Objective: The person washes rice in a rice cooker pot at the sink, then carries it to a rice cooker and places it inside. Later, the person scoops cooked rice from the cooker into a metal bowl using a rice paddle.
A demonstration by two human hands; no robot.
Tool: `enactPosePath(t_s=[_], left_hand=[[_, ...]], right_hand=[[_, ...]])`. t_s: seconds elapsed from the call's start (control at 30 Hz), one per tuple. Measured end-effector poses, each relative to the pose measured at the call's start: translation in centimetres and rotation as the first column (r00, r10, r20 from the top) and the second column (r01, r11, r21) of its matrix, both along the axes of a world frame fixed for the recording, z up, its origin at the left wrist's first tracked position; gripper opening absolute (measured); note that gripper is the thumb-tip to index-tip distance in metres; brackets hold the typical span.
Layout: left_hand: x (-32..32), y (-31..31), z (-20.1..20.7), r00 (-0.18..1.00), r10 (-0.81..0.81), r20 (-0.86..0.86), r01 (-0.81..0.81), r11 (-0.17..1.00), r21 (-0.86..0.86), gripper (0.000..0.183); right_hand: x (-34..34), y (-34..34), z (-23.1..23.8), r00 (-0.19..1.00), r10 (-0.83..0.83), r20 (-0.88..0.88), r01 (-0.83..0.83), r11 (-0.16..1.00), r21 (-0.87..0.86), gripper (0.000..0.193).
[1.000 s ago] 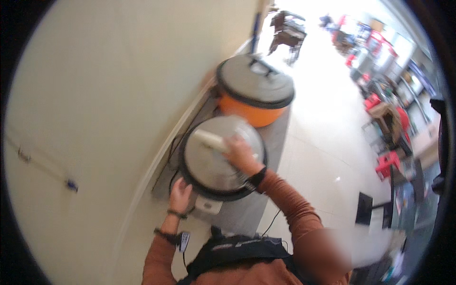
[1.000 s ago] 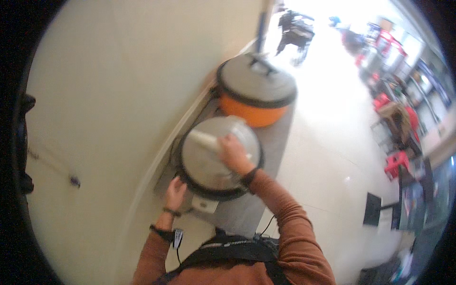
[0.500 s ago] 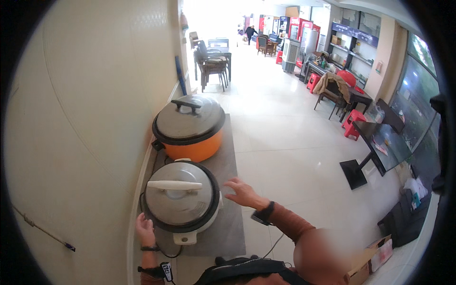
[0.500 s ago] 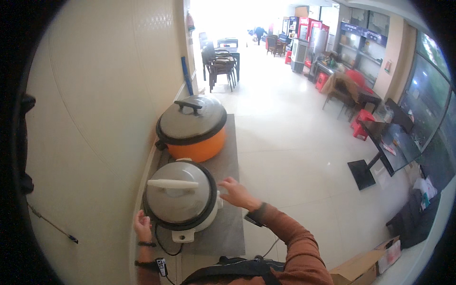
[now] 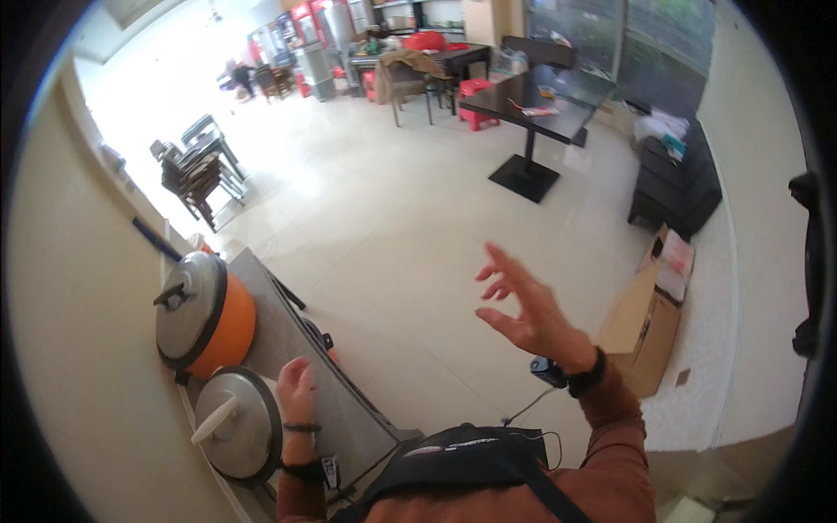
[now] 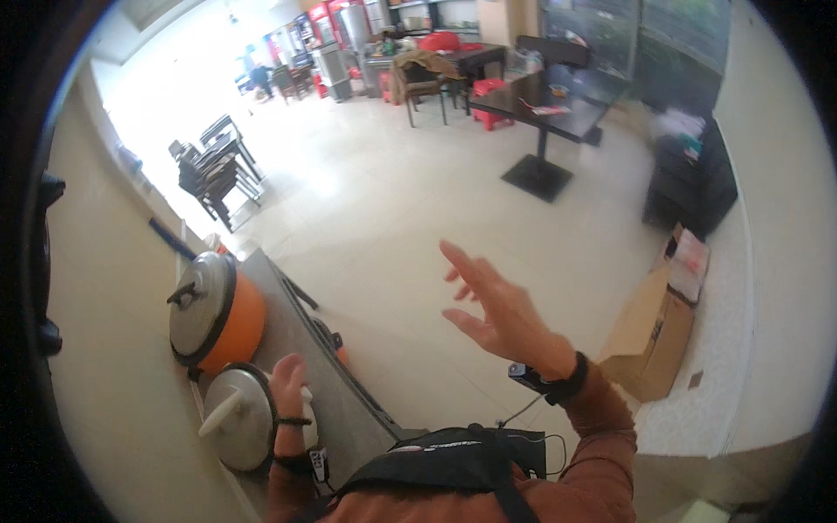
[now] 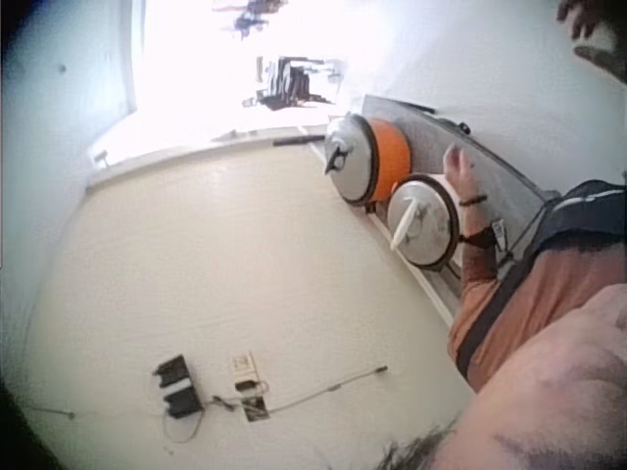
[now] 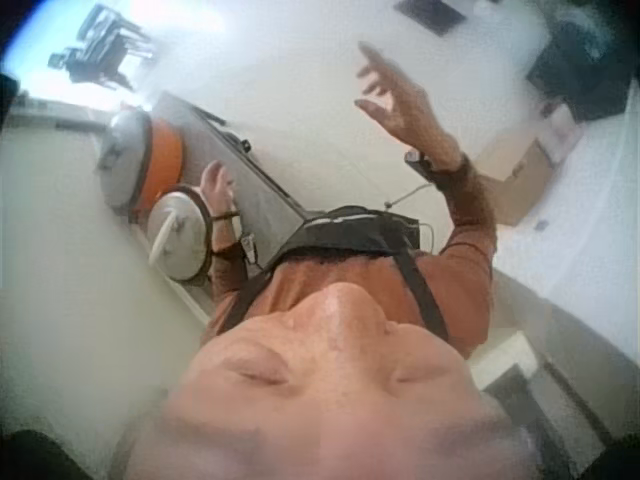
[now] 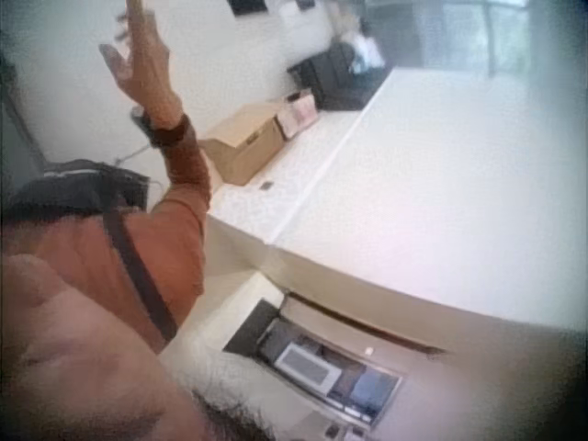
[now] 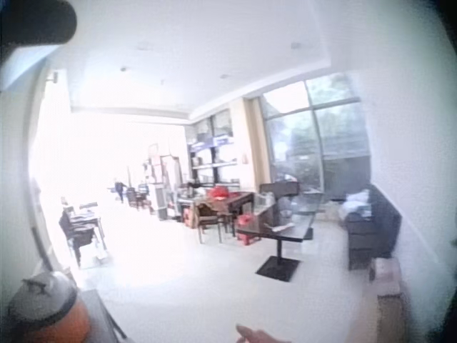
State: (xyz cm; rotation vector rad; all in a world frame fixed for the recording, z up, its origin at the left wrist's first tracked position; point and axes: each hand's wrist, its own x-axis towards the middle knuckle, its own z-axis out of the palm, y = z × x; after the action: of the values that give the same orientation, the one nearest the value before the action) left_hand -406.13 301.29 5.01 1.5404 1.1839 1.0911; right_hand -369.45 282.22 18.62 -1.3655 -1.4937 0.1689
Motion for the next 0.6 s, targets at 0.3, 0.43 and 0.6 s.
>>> enactPosePath(t_s=[0.3, 0.43, 0.6], left_hand=[[18.6, -1.3, -3.1, 0.772, -0.613, -0.169, 0.623, 0.783, 0.008, 0.023], [21.0, -5.8, -2.9, 0.584, -0.796, -0.159, 0.812, 0.572, 0.116, 0.022], [19.2, -6.8, -4.6, 0.453, -0.86, -0.234, 0.885, 0.465, 0.008, 0.021]], right_hand=[[-9.1, -11.2, 16.1, 0.776, -0.346, 0.528, 0.41, 0.912, -0.005, 0.033], [-10.8, -12.4, 14.7, 0.691, -0.469, 0.549, 0.198, 0.854, 0.481, 0.037], [-8.2, -15.9, 7.8, 0.456, -0.799, 0.392, 0.189, 0.517, 0.835, 0.044]])
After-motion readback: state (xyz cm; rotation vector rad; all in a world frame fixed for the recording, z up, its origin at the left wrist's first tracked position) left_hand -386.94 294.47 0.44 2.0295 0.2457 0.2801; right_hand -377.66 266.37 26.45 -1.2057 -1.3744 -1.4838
